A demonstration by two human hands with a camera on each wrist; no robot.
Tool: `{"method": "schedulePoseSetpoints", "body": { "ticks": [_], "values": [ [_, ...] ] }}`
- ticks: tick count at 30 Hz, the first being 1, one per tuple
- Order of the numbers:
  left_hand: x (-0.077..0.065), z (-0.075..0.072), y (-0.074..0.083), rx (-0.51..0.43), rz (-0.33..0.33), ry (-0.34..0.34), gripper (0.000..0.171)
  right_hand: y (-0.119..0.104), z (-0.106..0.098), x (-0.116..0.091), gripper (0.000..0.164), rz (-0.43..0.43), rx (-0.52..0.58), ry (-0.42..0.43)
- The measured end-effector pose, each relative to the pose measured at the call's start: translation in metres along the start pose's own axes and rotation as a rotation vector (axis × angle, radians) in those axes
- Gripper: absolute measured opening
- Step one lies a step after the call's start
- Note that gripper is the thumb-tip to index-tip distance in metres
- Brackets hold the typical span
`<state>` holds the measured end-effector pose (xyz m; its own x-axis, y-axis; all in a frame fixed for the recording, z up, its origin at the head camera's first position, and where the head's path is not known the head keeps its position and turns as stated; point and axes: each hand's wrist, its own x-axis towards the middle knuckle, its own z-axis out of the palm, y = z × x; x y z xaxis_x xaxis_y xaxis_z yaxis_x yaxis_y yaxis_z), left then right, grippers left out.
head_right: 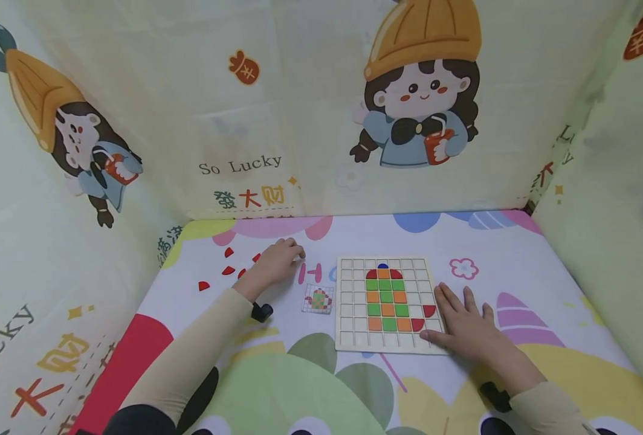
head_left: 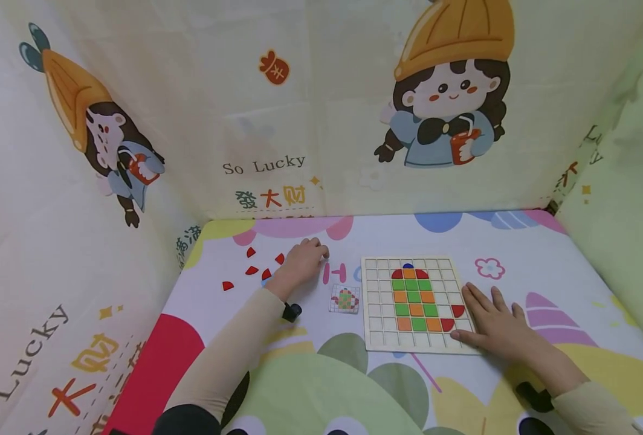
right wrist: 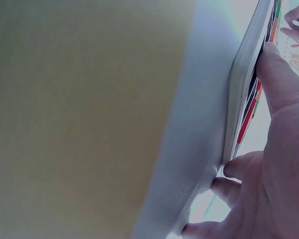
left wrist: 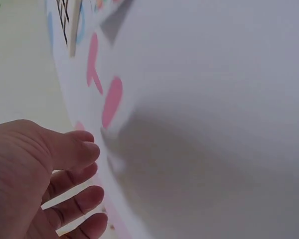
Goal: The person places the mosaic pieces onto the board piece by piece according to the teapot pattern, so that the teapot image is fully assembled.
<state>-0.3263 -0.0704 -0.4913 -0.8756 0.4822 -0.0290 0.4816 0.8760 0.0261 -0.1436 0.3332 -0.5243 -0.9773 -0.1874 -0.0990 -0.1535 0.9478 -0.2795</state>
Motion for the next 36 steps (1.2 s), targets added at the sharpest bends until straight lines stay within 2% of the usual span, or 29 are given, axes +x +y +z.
{"method": "schedulePoseSetpoints", "body": {
  "ticks": [4,10,15,18,22,26,36],
  "values": [
    [-0.004,-0.001,-0.02,-0.006,-0.055,-0.022,0.025,0.001,0.002,0.0,0.112,0.002,-0.007,-0.001],
    [-0.011,-0.011,-0.052,-0.102,-0.154,-0.072,0.036,0.001,0.003,0.001,0.112,-0.002,-0.012,-0.001],
    [-0.016,-0.018,-0.078,-0.135,-0.251,-0.116,0.043,0.002,0.002,0.002,0.112,0.001,-0.012,-0.009],
    [-0.018,-0.018,-0.089,-0.176,-0.312,-0.144,0.045,0.002,0.002,0.002,0.113,0.002,-0.015,-0.011],
    [-0.02,-0.019,-0.095,-0.279,-0.375,-0.18,0.039,0.002,0.001,0.001,0.112,0.0,-0.021,-0.012],
    [-0.021,-0.022,-0.094,-0.322,-0.386,-0.211,0.031,0.001,-0.001,0.001,0.112,-0.004,-0.019,-0.014],
    [-0.016,-0.024,-0.092,-0.305,-0.318,-0.219,0.016,0.001,-0.002,0.001,0.113,-0.002,-0.008,-0.021]
  ]
}}
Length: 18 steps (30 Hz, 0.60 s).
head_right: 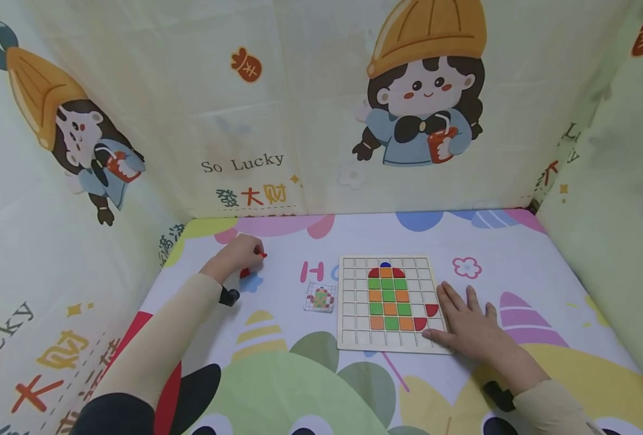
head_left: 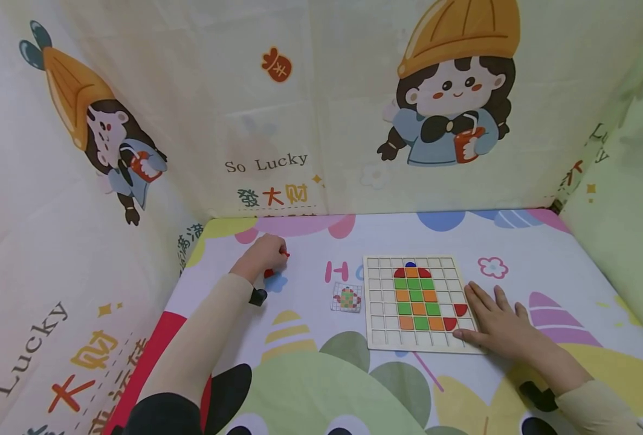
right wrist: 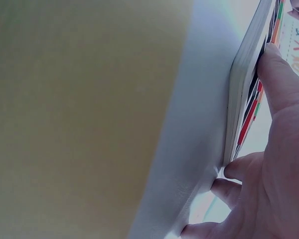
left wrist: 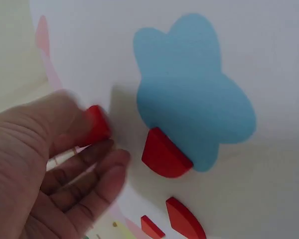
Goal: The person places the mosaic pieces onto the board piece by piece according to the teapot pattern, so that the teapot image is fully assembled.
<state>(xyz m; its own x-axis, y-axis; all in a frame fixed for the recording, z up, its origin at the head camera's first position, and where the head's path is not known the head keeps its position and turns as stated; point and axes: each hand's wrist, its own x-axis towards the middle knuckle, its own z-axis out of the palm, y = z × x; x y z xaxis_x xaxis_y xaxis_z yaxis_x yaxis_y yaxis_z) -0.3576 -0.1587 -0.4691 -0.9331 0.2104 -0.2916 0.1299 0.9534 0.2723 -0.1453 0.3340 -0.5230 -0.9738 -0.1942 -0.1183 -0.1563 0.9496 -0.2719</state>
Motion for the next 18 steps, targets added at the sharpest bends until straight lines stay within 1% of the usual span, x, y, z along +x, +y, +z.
{"method": "schedulePoseSetpoints", "body": {
  "ticks": [3,7,10,14,16,18],
  "values": [
    [0.0,0.0007,-0.0024,-0.014,0.021,0.0,0.015,0.0006,0.0008,0.0004,0.113,-0.002,-0.001,0.0],
    [-0.0019,0.0004,-0.0054,-0.047,0.044,0.002,0.02,0.0006,0.0008,0.0006,0.113,-0.002,-0.003,0.002],
    [-0.0023,-0.0012,-0.0067,-0.116,0.067,0.025,0.022,0.0007,-0.0001,0.0007,0.113,0.001,-0.004,0.002],
    [-0.0014,-0.003,-0.0072,-0.24,0.1,0.061,0.014,0.0016,0.0,0.0006,0.114,0.005,-0.005,0.0],
    [-0.001,-0.003,-0.0064,-0.291,0.115,0.067,0.01,0.0018,0.0005,0.0006,0.114,0.005,-0.004,-0.002],
    [-0.001,-0.0029,-0.0044,-0.334,0.13,0.056,0.01,0.0021,0.0011,0.0006,0.114,0.004,-0.003,-0.002]
  ]
}}
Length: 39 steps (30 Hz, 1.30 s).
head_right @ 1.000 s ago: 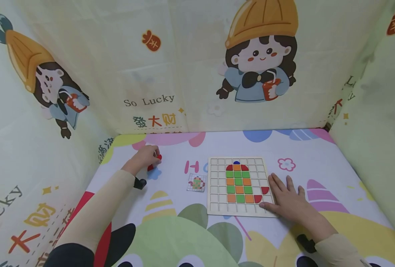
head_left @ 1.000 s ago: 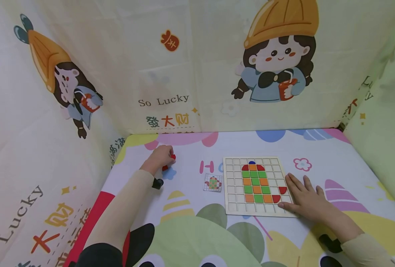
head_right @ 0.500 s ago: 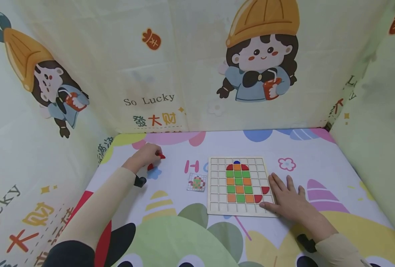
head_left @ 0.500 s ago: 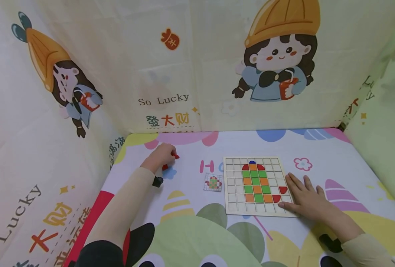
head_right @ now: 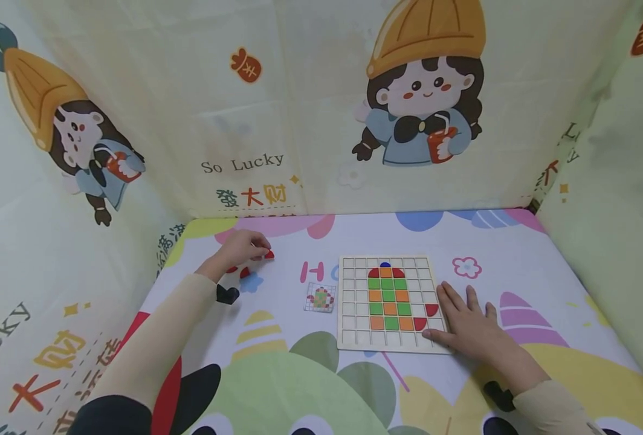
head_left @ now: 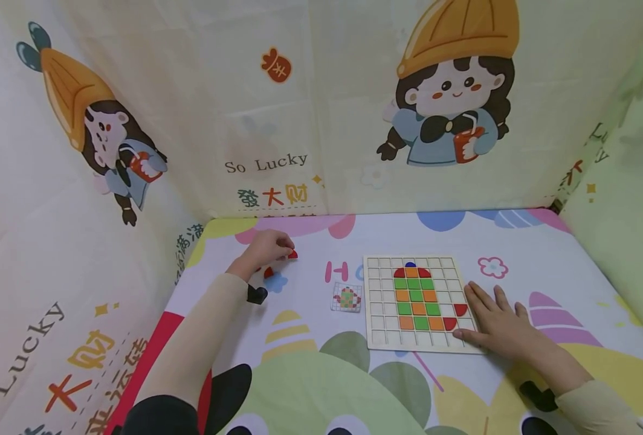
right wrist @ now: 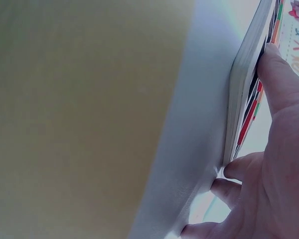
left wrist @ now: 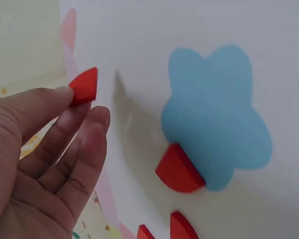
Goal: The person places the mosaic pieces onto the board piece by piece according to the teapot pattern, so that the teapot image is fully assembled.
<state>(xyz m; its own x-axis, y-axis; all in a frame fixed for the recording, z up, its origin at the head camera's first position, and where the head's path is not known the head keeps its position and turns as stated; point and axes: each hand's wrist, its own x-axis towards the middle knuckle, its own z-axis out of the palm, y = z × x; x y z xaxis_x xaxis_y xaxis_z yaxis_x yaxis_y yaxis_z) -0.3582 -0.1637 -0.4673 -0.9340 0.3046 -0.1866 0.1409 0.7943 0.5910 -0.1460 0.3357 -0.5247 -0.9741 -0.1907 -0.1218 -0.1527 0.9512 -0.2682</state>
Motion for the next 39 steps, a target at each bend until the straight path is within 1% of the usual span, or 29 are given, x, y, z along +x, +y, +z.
{"method": "schedulePoseSetpoints", "body": {
  "ticks": [3,6,12,18,25,28,34,37,39],
  "values": [
    [0.001,0.003,0.004,-0.049,0.007,-0.01,0.013,0.0,0.0,0.0,0.114,0.001,0.0,0.0],
    [0.002,0.007,0.011,-0.074,0.014,-0.008,0.015,0.0,0.0,0.0,0.114,0.001,-0.003,0.001],
    [0.007,0.02,0.026,-0.081,0.087,-0.002,0.015,-0.001,-0.001,0.0,0.114,0.003,0.0,-0.002],
    [0.011,0.04,0.045,-0.091,0.136,-0.004,0.008,-0.002,-0.002,0.0,0.114,0.002,0.002,-0.003],
    [0.018,0.066,0.064,-0.083,0.167,-0.001,0.007,-0.001,-0.001,0.0,0.115,0.008,0.01,-0.005],
    [0.02,0.075,0.074,-0.092,0.178,0.0,0.007,-0.001,-0.001,0.0,0.115,0.01,0.012,-0.005],
    [0.023,0.092,0.094,-0.071,0.225,-0.005,0.006,-0.002,-0.001,0.0,0.115,0.016,0.007,-0.003],
    [0.025,0.1,0.103,-0.065,0.253,-0.017,0.006,-0.002,-0.001,0.0,0.115,0.015,0.008,-0.003],
    [0.026,0.104,0.108,-0.077,0.267,-0.033,0.007,-0.002,-0.001,0.0,0.115,0.013,0.007,-0.002]
  ]
}}
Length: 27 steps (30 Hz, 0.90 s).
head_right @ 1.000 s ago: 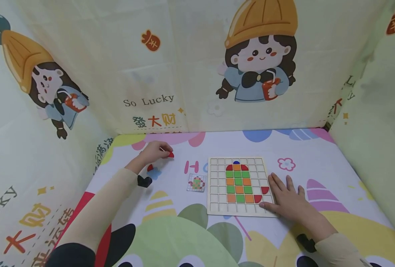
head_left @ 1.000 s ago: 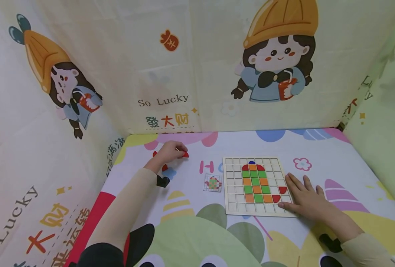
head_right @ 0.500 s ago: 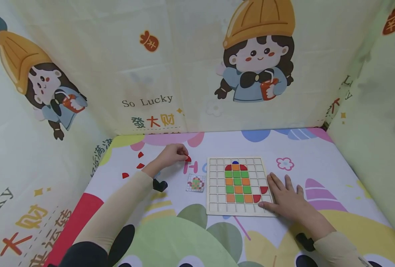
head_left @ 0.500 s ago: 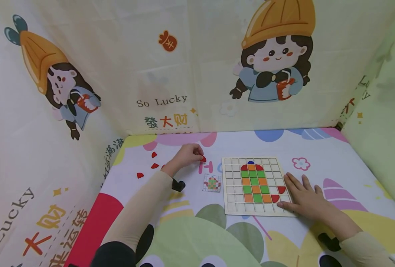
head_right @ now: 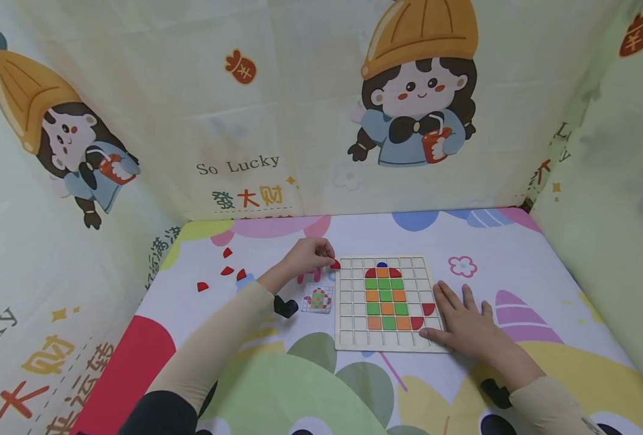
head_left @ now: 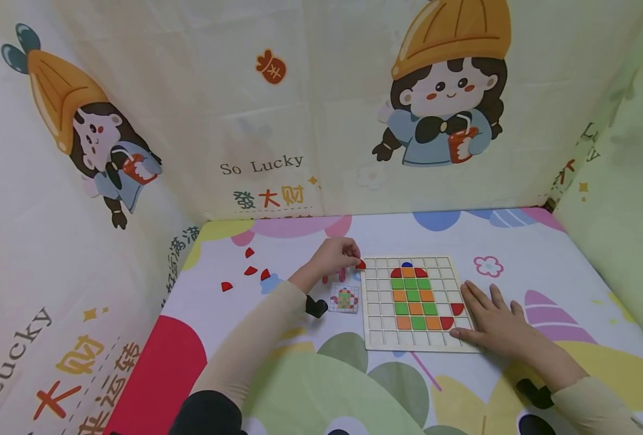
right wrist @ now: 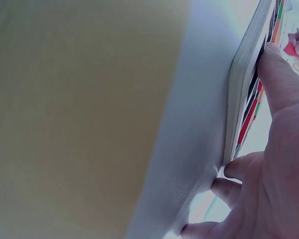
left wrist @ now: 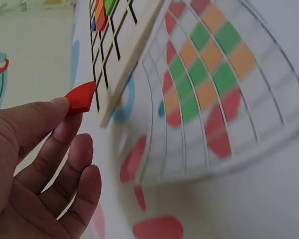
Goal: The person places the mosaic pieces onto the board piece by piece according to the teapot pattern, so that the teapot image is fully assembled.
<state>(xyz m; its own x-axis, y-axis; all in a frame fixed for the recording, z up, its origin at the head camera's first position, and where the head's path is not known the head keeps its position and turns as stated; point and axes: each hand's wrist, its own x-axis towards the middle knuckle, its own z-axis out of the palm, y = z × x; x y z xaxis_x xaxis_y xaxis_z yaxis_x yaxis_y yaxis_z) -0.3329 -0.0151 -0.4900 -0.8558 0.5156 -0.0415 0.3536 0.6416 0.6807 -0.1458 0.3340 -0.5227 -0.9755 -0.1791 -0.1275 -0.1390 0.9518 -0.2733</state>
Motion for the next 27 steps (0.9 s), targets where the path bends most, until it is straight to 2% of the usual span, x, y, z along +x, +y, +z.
{"method": "schedulePoseSetpoints", "body": {
  "ticks": [5,11,20,27],
  "values": [
    [0.003,0.011,0.012,-0.032,0.021,-0.024,0.007,-0.001,0.0,0.0,0.115,-0.002,-0.006,0.0],
    [0.009,0.026,0.023,-0.019,0.058,-0.026,0.005,-0.002,-0.001,0.0,0.114,-0.002,-0.004,-0.003],
    [0.013,0.042,0.044,-0.082,0.088,-0.069,0.006,-0.003,-0.002,0.0,0.115,-0.004,-0.004,0.0],
    [0.019,0.061,0.065,-0.124,0.125,-0.1,0.007,-0.002,-0.001,0.0,0.114,-0.004,-0.008,0.0]
  ]
}}
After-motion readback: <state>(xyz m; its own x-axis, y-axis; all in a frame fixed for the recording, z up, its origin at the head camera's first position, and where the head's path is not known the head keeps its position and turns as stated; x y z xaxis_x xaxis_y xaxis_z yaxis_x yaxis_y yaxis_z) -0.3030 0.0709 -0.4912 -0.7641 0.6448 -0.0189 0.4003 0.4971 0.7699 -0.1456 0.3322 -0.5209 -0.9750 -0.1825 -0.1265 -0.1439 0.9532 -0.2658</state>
